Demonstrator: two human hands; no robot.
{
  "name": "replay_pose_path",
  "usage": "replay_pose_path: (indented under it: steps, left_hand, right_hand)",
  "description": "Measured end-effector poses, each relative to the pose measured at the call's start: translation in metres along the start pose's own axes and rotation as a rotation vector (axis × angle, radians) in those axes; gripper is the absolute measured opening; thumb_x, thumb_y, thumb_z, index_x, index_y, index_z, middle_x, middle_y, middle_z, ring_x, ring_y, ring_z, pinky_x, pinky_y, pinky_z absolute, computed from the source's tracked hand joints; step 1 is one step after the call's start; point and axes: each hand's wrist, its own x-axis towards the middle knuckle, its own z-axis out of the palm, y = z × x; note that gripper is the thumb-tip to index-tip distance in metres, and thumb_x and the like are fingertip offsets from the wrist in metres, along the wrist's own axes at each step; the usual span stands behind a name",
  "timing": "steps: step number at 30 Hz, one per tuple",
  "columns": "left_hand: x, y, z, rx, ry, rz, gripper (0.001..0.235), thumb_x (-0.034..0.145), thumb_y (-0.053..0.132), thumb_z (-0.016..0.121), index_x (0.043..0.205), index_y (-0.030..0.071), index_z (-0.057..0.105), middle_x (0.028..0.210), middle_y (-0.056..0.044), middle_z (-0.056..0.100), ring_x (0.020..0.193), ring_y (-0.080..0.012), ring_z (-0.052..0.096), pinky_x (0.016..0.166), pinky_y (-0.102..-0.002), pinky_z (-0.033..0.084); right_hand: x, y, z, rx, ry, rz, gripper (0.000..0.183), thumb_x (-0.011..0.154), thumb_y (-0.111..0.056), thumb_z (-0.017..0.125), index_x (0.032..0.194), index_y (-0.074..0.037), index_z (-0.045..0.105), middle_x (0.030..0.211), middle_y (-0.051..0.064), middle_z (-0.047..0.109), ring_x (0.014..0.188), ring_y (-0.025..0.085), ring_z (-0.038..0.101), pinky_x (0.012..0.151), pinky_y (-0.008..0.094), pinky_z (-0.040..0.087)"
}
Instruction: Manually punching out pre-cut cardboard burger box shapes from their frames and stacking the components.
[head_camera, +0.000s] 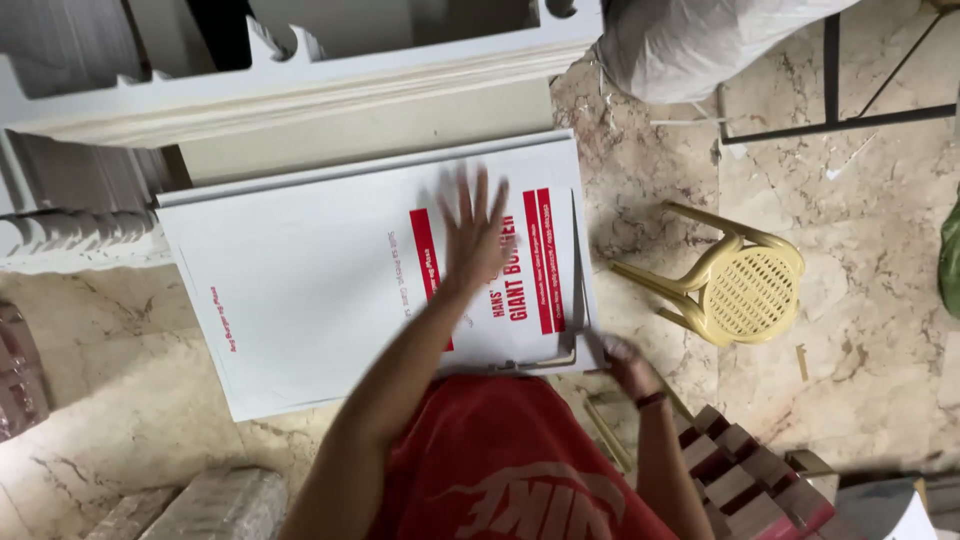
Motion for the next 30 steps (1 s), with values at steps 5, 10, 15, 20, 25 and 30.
replay_pose_path:
  steps: [5, 10, 15, 20, 25, 30]
  left_hand:
    - [0.093, -0.046, 0.003, 0.093, 0.01, 0.035, 0.072, 0.087, 0.056, 0.069, 0.147, 0.019, 0.054, 0.126, -0.011, 0.057, 0.119, -0.0355, 0.056, 0.094, -0.056, 0.048]
    - [0.097, -0.044, 0.003, 0.071, -0.112, 0.03, 0.075, 0.087, 0.055, 0.068, 0.152, 0.026, 0.047, 0.124, -0.008, 0.058, 0.114, -0.0327, 0.058, 0.088, -0.052, 0.051]
    - [0.063, -0.016, -0.028, 0.139, -0.203, 0.109, 0.075, 0.089, 0.042, 0.07, 0.156, 0.024, 0.041, 0.136, -0.013, 0.055, 0.13, -0.0366, 0.052, 0.107, -0.06, 0.041]
    - [0.013, 0.027, -0.062, 0.434, -0.371, 0.132, 0.102, 0.082, 0.049, 0.081, 0.163, 0.02, 0.026, 0.168, -0.029, 0.013, 0.152, -0.0511, 0.019, 0.11, -0.071, 0.036]
    - [0.013, 0.025, -0.009, 0.504, -0.367, 0.088, 0.093, 0.089, 0.048, 0.075, 0.163, 0.02, 0.027, 0.17, -0.024, 0.009, 0.153, -0.0497, 0.014, 0.107, -0.072, 0.039]
    - [-0.008, 0.022, -0.006, 0.47, -0.415, 0.101, 0.098, 0.086, 0.057, 0.074, 0.163, 0.02, 0.026, 0.171, -0.024, 0.004, 0.154, -0.0484, 0.013, 0.106, -0.07, 0.042]
  right_hand:
    - [0.022, -0.126, 0.076, -0.678, -0.166, 0.09, 0.056, 0.095, -0.039, 0.07, 0.105, 0.016, 0.069, 0.086, 0.029, 0.069, 0.074, 0.044, 0.071, 0.064, 0.055, 0.061]
    - [0.088, -0.204, 0.143, -0.819, -0.163, 0.101, 0.07, 0.088, -0.064, 0.07, 0.096, 0.005, 0.068, 0.074, 0.021, 0.07, 0.064, 0.037, 0.073, 0.058, 0.049, 0.061]
    - [0.092, -0.23, 0.178, -1.033, -0.275, 0.25, 0.067, 0.094, -0.061, 0.056, 0.086, 0.003, 0.075, 0.073, 0.017, 0.076, 0.06, 0.028, 0.074, 0.057, 0.035, 0.06]
    - [0.103, -0.201, 0.151, -1.041, -0.159, -0.41, 0.062, 0.093, -0.042, 0.074, 0.04, -0.015, 0.056, 0.037, 0.009, 0.056, 0.03, 0.021, 0.058, 0.032, 0.031, 0.037]
    - [0.062, -0.196, 0.174, -1.123, -0.295, -0.885, 0.063, 0.085, -0.033, 0.082, 0.043, -0.011, 0.04, 0.037, 0.012, 0.04, 0.035, 0.025, 0.035, 0.037, 0.031, 0.028]
    - [-0.011, -0.254, 0.217, -1.04, -0.339, -0.931, 0.05, 0.079, -0.021, 0.086, 0.054, -0.003, 0.046, 0.049, 0.017, 0.045, 0.049, 0.029, 0.039, 0.051, 0.037, 0.033]
